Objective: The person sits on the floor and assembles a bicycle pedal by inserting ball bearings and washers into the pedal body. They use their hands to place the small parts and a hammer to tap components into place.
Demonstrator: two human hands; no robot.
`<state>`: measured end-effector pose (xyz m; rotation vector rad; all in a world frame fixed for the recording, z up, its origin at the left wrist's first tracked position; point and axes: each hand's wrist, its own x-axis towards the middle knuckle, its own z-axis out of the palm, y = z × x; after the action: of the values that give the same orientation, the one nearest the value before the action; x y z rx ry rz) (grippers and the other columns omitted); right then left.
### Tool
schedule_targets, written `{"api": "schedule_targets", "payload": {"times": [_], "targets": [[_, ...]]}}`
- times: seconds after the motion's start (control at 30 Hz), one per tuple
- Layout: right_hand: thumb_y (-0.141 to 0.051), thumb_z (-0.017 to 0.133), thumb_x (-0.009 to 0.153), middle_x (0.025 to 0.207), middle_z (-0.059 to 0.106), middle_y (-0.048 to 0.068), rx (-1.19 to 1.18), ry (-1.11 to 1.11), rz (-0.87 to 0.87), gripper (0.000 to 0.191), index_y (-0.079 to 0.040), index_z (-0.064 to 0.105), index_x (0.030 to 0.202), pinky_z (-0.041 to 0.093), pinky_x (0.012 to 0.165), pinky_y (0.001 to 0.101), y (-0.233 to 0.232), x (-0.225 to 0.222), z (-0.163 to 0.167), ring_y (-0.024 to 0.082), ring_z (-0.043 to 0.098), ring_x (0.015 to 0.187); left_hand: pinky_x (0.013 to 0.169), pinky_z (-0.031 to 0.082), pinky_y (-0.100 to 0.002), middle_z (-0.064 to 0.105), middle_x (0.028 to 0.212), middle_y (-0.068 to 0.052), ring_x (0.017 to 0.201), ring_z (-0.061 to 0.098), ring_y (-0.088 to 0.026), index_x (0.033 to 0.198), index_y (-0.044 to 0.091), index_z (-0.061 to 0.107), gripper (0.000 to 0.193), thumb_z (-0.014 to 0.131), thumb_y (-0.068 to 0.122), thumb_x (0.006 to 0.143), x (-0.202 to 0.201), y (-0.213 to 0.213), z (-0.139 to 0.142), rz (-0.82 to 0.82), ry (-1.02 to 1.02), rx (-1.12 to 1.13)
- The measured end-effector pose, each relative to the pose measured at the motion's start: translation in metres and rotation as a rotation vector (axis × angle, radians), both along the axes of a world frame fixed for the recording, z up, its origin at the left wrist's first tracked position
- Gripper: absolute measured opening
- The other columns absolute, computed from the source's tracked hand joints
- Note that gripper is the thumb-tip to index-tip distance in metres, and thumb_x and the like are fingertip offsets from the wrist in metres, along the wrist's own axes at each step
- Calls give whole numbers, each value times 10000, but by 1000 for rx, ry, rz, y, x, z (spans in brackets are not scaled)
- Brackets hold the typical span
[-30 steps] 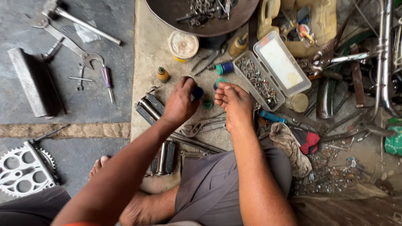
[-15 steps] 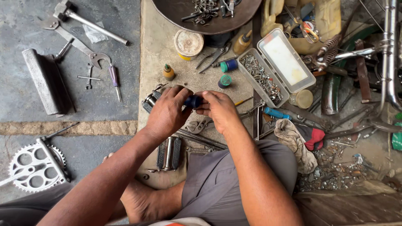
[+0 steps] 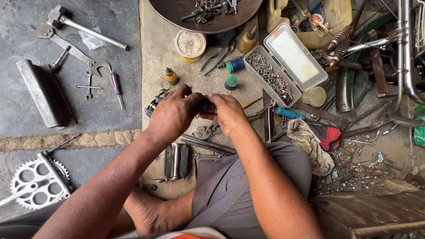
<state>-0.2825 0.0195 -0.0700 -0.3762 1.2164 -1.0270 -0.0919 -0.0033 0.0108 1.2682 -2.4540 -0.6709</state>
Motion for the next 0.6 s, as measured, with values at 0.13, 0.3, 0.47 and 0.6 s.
{"api": "schedule_targets", "payload": {"times": [0.13, 0.3, 0.47, 0.6], "targets": [[-199, 561, 1019, 1039, 732, 142, 11, 7, 3, 252, 13, 671, 1099, 648, 775, 414, 0, 2, 7, 260, 726, 884, 871, 563, -438, 642, 1152, -129, 998, 687, -343, 1233, 145, 693, 403, 759, 126, 835, 7, 2, -3, 43, 129, 81], [-276, 531, 1032, 1035, 732, 154, 13, 15, -15, 363, 46, 678, 1117, 624, 749, 401, -3, 1, 17, 256, 713, 851, 868, 598, -384, 673, 1151, -135, 1021, 714, -314, 1216, 91, 655, 416, 770, 75, 816, 9, 1, -23, 162, 311, 221], [-302, 509, 1066, 1035, 722, 179, -44, 53, -99, 422, 81, 670, 1144, 616, 798, 384, -8, -8, 26, 245, 708, 887, 971, 574, -355, 706, 1173, -144, 1088, 718, -258, 1215, 48, 593, 410, 777, 109, 853, -4, -11, -57, 330, 352, 391], [-191, 525, 1037, 1071, 733, 179, -72, 85, -164, 336, 83, 654, 1182, 627, 871, 386, -11, -17, 28, 260, 729, 960, 957, 566, -404, 683, 1205, -150, 1081, 705, -313, 1184, 70, 661, 415, 807, 76, 796, -22, -21, -75, 232, 364, 258]]}}
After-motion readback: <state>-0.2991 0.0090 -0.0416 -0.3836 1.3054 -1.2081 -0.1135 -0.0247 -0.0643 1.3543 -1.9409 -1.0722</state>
